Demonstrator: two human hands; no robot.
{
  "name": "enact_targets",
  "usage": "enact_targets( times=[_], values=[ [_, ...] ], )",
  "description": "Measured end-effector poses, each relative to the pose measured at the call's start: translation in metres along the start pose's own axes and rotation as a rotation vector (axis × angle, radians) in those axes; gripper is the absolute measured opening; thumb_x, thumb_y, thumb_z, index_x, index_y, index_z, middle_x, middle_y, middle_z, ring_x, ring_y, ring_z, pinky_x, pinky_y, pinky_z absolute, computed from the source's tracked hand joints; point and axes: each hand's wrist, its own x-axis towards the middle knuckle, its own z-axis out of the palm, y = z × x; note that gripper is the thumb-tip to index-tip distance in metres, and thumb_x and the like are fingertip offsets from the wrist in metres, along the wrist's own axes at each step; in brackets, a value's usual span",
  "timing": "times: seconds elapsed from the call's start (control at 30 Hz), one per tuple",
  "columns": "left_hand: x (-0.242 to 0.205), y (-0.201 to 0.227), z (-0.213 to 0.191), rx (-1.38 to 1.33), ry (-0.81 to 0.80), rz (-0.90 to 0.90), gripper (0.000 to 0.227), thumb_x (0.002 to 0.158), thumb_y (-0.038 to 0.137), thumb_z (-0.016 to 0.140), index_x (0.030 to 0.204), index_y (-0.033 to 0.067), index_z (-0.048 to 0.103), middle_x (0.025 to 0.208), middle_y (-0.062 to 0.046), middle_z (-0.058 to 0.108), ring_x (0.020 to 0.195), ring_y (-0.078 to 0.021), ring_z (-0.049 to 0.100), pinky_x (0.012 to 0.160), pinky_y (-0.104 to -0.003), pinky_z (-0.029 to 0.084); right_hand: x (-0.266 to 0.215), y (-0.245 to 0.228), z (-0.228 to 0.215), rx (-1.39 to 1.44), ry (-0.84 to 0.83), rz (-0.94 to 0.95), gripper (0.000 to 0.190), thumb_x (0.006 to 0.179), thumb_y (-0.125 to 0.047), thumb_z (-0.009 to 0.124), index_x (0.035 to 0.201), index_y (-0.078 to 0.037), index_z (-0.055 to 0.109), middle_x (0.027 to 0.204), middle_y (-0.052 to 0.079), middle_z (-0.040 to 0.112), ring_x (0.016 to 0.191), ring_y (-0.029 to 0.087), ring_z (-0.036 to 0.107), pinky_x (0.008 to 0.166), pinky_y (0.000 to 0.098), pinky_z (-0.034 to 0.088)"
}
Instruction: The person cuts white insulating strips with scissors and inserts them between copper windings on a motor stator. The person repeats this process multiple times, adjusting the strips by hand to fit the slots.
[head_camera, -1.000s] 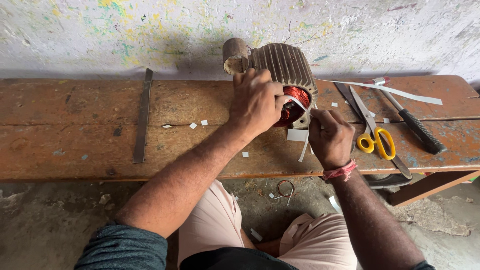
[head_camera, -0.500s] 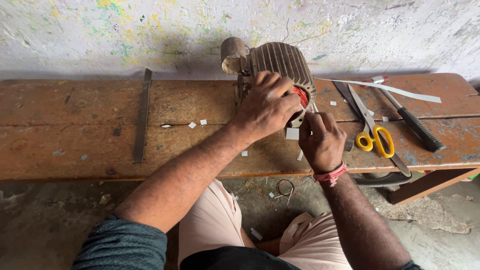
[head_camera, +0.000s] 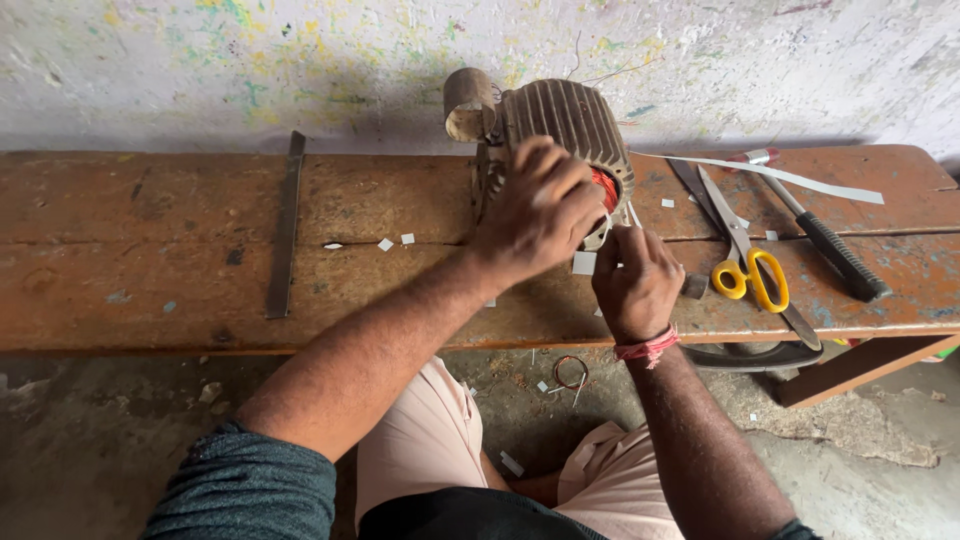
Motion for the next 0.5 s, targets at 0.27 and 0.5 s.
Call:
enact_targets(
  times=[0.27, 0.5],
  values=[
    [-0.054, 0.062, 0.019, -0.353, -0.148, -0.671, 0.048, 0.089, 0.007, 0.071, 0.133, -0.0051, 0.055, 0.123, -0.025, 0.064, 0.106, -0.0344, 0.067, 0.088, -0.044, 0.060, -0.005, -0.009, 0.001, 0.180, 0.147, 0.134, 0.007, 0.099, 0.003, 0.070, 0.102, -0.004, 0.068, 0.095, 0.010, 0.071, 0.080, 0.024, 0.069, 0.071, 0.0369, 0.055],
    [-0.046, 0.058, 0.040, -0.486, -0.088, -0.831, 0.038, 0.088, 0.010, 0.076, 0.121, 0.0002, 0.060, 0.108, -0.018, 0.073, 0.088, -0.0268, 0.076, 0.078, -0.039, 0.062, -0.004, -0.014, -0.007, 0.079, 0.193, 0.029, 0.013, 0.094, 0.004, 0.071, 0.105, -0.003, 0.069, 0.103, 0.013, 0.066, 0.092, 0.031, 0.065, 0.080, 0.0417, 0.053]
  ],
)
